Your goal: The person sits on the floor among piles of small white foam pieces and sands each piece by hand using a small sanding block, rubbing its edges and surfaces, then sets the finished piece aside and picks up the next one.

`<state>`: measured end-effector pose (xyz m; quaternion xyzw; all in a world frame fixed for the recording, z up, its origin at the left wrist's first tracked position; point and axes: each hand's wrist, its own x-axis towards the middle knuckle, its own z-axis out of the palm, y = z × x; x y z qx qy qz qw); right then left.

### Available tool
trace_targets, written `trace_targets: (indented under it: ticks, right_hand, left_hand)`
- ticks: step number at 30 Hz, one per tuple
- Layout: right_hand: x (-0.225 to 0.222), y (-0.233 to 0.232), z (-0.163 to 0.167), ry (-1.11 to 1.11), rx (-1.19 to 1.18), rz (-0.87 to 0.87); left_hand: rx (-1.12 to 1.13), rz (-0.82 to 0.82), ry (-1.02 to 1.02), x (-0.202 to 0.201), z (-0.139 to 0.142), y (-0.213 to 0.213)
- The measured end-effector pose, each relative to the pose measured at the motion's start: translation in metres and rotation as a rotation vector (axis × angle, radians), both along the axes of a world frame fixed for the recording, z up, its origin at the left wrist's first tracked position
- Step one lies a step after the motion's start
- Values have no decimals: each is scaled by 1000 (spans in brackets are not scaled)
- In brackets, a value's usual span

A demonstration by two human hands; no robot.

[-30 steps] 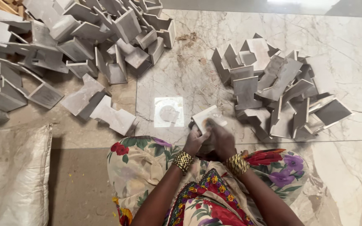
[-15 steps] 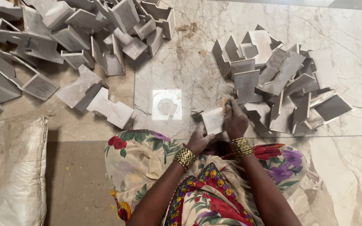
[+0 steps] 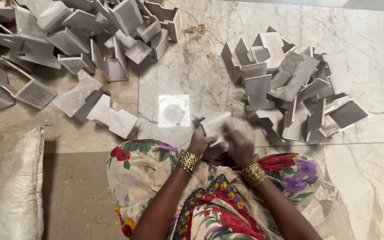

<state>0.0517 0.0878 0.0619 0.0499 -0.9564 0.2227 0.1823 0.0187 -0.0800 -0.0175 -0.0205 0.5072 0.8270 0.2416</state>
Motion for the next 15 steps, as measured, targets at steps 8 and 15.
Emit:
trace_targets:
  ticks: [8, 15]
  right_hand:
    - [-6, 0, -3, 149, -377, 165]
    - [6, -26, -16, -484, 62, -218]
  left_hand:
    - [-513, -146, 218, 23, -17, 2]
    - [-478, -79, 168, 28, -27, -3]
